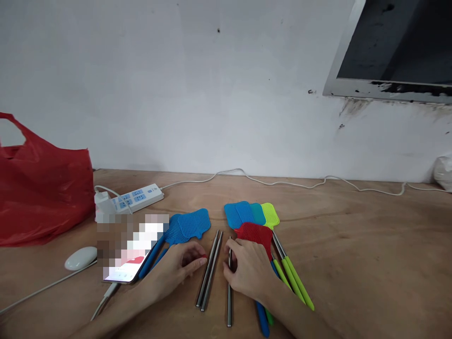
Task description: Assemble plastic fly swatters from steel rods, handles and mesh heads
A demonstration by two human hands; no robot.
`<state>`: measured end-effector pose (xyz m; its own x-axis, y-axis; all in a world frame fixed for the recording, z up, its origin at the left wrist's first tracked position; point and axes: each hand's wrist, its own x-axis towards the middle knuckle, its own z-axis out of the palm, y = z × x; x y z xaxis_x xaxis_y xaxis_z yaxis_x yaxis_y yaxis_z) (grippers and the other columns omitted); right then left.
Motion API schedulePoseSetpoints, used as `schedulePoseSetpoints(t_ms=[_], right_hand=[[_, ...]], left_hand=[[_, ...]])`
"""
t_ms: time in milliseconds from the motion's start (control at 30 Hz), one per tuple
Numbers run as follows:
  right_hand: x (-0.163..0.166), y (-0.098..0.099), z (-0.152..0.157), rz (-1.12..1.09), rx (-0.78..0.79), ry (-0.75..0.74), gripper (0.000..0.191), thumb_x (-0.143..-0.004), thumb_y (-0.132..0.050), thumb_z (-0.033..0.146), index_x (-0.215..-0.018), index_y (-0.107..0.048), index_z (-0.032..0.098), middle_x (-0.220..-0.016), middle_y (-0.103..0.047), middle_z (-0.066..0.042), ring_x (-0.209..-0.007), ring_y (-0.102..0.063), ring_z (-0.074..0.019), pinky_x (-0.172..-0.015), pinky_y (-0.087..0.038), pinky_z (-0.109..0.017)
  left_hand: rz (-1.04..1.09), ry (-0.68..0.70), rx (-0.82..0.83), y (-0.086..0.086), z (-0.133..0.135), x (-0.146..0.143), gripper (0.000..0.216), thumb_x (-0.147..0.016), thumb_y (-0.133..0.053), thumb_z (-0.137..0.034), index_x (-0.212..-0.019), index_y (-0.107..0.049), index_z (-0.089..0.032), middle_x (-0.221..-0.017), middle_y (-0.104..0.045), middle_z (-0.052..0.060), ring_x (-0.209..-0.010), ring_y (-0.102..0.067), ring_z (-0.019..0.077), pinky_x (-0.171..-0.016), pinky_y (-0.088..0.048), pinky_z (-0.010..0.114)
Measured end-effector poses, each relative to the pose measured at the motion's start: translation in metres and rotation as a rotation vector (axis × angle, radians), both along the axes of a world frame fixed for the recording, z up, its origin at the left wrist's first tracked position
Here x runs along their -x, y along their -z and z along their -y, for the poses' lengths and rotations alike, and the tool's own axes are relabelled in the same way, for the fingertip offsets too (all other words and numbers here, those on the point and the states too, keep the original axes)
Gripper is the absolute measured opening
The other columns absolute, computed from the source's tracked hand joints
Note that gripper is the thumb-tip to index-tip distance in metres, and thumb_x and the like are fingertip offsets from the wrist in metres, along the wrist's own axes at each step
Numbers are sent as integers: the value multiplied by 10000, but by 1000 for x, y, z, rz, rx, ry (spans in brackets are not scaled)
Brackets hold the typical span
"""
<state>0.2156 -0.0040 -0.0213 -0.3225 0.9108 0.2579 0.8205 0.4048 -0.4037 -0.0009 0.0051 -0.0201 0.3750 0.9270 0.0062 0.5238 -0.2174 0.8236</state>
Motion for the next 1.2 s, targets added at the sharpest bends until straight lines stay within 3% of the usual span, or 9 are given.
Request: schedulePoseSetpoints(t_ms=[233,333,433,567,667,767,1200], right_hand=[[1,-6,2,37,45,72,186,-693,-656,127,-830,-609,243,-653,-661,28,-625,-625,-200,-548,-276,-283],[1,-6,2,-48,61,74,227,-660,-641,105,-828,-584,247,-598,-635,46,-586,-602,-188,-539,-278,-277],[1,-5,-1,-329,134,41,291,-657,-620,112,-906,-563,251,-572,-585,75,-513,-543,-153,-514,-304,-264],[-1,-6,-9,-921,288,39,291,-713,-653,229,-989,-563,236,-618,-563,77,-460,-465,-113,-440,-326,-234],[-3,-8,-14,-1278,407,70,239,-750,-708,364,-913,-625,211,-677,-626,31,-490,-503,-110,-405,-350,-215],[-3,-9,-16,-1481,421,97,270,-734,-774,424,-804,-664,187,-721,-678,-16,-585,-592,-133,-481,-451,-226],[-2,-8,-15,-1540,390,87,291,-738,-818,444,-764,-709,176,-772,-742,-50,-636,-655,-155,-563,-519,-248]], left_hand=[[-70,18,-38,-5,1,4,129,-911,-544,-261,-854,-643,-199,-758,-672,16,-709,-620,191,-617,-443,263],[-79,25,-50,-6,2,4,130,-919,-531,-265,-873,-636,-203,-803,-685,28,-754,-632,203,-636,-453,267],[-73,38,-57,-7,2,3,184,-949,-489,-310,-858,-613,-207,-799,-681,34,-773,-635,213,-655,-459,275],[-57,54,-60,-8,2,1,301,-1000,-380,-364,-808,-559,-218,-739,-654,22,-744,-621,206,-691,-451,285],[-54,63,-41,-7,2,0,351,-1007,-335,-373,-769,-545,-222,-640,-597,-2,-685,-597,201,-671,-433,287],[-58,61,-27,-8,3,-1,369,-996,-341,-378,-725,-537,-224,-615,-543,-17,-653,-561,193,-643,-409,284],[-3,29,8,-7,1,-1,397,-983,-344,-446,-679,-462,-220,-675,-479,-29,-699,-514,183,-655,-383,272]])
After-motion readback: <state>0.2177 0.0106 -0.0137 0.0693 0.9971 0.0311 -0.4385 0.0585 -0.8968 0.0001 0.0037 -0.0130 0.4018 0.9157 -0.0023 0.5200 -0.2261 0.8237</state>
